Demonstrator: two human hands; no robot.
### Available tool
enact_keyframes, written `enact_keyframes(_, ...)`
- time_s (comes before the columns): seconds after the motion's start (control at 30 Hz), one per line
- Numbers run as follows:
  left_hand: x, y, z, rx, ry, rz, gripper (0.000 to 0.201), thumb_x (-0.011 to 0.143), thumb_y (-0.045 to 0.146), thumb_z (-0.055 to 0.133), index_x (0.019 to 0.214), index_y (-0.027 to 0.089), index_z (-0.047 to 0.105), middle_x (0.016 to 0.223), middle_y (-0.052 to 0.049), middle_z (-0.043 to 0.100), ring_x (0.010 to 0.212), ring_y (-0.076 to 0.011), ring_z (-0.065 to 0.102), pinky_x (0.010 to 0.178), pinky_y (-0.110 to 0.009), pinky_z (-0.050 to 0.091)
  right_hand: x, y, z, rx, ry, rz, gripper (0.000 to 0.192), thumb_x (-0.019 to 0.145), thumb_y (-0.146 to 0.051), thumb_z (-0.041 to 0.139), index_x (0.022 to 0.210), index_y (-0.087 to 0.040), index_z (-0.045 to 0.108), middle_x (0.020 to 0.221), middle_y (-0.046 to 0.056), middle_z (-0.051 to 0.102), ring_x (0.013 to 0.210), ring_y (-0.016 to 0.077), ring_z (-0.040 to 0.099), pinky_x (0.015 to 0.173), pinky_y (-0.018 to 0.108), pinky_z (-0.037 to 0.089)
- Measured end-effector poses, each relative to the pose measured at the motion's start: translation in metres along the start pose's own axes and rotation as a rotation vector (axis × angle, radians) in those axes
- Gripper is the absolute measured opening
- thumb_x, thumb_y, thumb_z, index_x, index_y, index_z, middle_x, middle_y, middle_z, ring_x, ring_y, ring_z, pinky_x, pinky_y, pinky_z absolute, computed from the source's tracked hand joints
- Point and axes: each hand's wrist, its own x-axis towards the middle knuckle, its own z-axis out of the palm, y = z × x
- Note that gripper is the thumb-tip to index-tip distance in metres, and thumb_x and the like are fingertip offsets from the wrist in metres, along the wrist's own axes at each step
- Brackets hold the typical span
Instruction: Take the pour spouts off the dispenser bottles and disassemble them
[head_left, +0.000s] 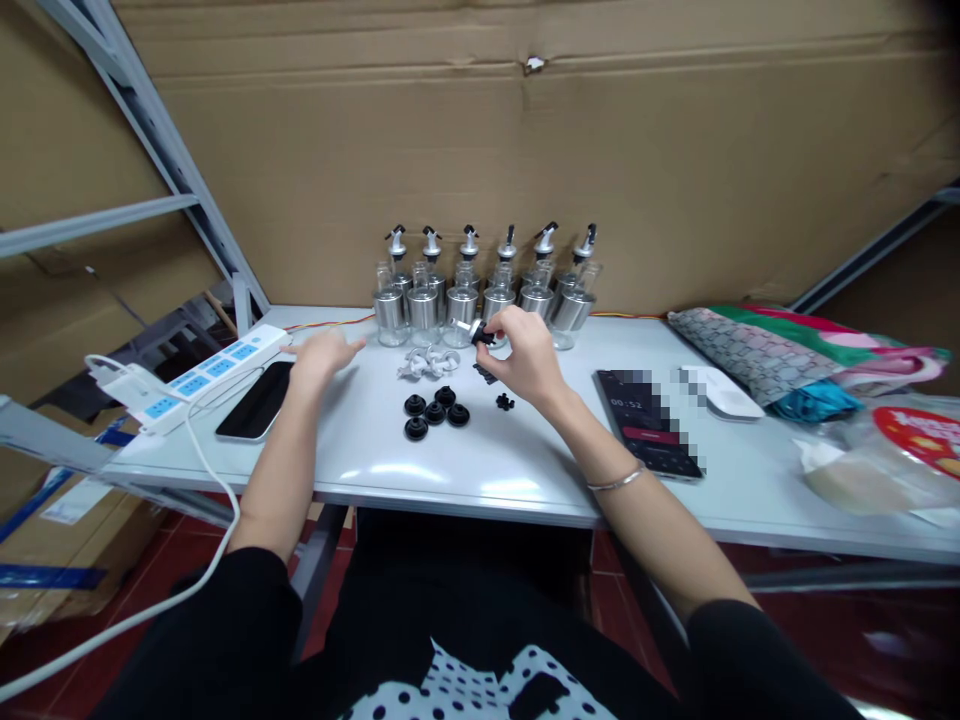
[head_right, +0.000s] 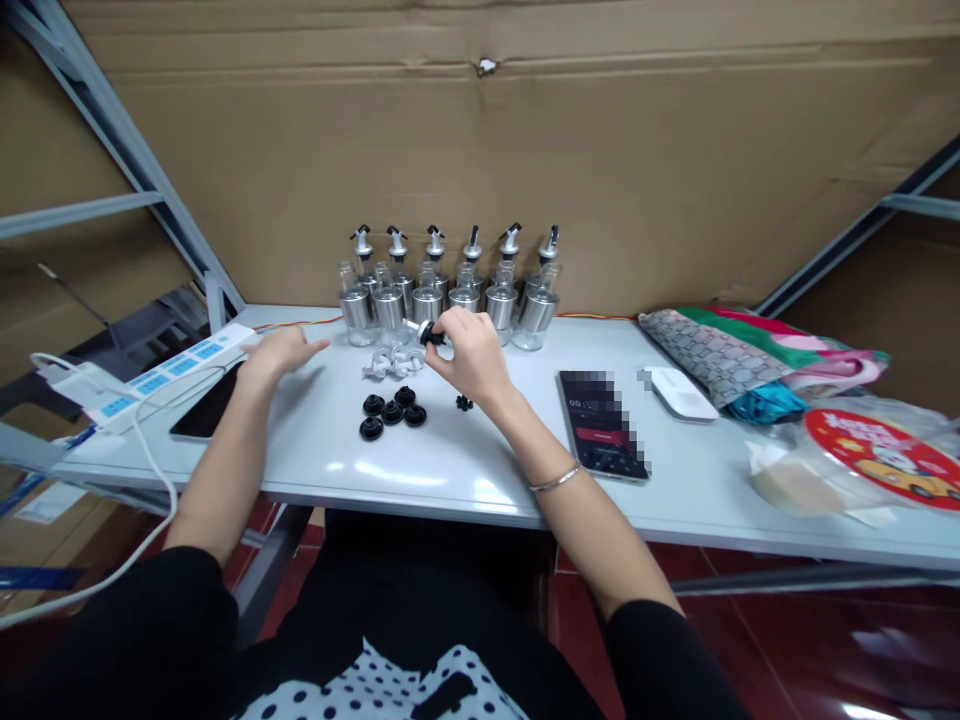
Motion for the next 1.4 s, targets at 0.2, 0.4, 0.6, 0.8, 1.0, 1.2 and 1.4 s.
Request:
enact_keyframes(0.2,-0.031,0.075,0.009,-0.217,0.395,0.695,0.033,0.086,0.031,0.054,0.113,0.014,0.051,0.106,-0.012,0.062,0.101,-0.023,0.059,0.087,-0.037,0.047,-0.003,0.001,0.003,0.025,-0.1,0.077,0.008,0.075,-0.019,0.053,0.08,-0.022,0.048,0.077,0.004,0.06,0.071,0.0199,0.054,0.066,0.031,0.036)
enact_keyframes(0.4,-0.045,0.092,0.03,-0.209,0.444,1.119,0.025,0.089,0.029,0.055,0.111,0.019,0.052,0.112,-0.011,0.062,0.106,-0.0218,0.058,0.088,-0.036,0.046,-0.004,-0.003,0.005,0.192,-0.193,0.157,0.006,0.079,-0.024,0.049,0.083,-0.02,0.05,0.072,0.002,0.059,0.064,0.0163,0.054,0.065,0.03,0.039)
enact_keyframes(0.6,-0.042,0.088,0.037,-0.294,0.518,1.102,0.024,0.088,0.028,0.058,0.109,0.019,0.051,0.108,-0.01,0.065,0.103,-0.0206,0.06,0.085,-0.035,0.047,-0.003,-0.01,0.003,0.423,-0.201,0.266,0.009,0.083,-0.027,0.044,0.085,-0.021,0.051,0.064,-0.002,0.056,0.059,0.0137,0.053,0.059,0.026,0.041)
enact_keyframes(0.8,-0.044,0.088,0.035,-0.349,0.523,1.105,0.029,0.084,0.024,0.06,0.11,0.016,0.049,0.103,-0.01,0.065,0.096,-0.0212,0.062,0.08,-0.035,0.048,-0.001,-0.014,0.005,0.568,-0.224,0.396,0.015,0.085,-0.035,0.048,0.081,-0.021,0.051,0.063,-0.002,0.057,0.059,0.0136,0.053,0.06,0.027,0.042)
enact_keyframes(1.0,-0.041,0.085,0.034,-0.453,0.511,1.087,0.029,0.078,0.017,0.062,0.104,0.017,0.05,0.1,-0.009,0.064,0.093,-0.0187,0.063,0.08,-0.032,0.051,-0.001,-0.015,0.006,0.62,-0.247,0.371,0.014,0.083,-0.033,0.054,0.089,-0.02,0.055,0.07,-0.001,0.06,0.066,0.014,0.056,0.065,0.027,0.044)
enact_keyframes(1.2,-0.038,0.084,0.035,-0.545,0.476,1.083,0.029,0.074,0.013,0.061,0.101,0.016,0.049,0.098,-0.008,0.062,0.086,-0.0136,0.063,0.068,-0.023,0.052,-0.002,-0.014,0.005,0.518,-0.221,0.2,0.011,0.082,-0.024,0.058,0.092,-0.02,0.056,0.085,0.003,0.064,0.078,0.0164,0.059,0.071,0.029,0.046)
enact_keyframes(1.4,-0.038,0.081,0.032,-0.562,0.364,1.005,0.028,0.071,0.015,0.061,0.096,0.016,0.052,0.096,-0.006,0.064,0.086,-0.0148,0.063,0.074,-0.026,0.052,-0.006,-0.009,0.008,0.388,-0.224,0.054,0.008,0.084,-0.02,0.055,0.091,-0.021,0.058,0.091,0.006,0.066,0.085,0.0211,0.06,0.076,0.034,0.047)
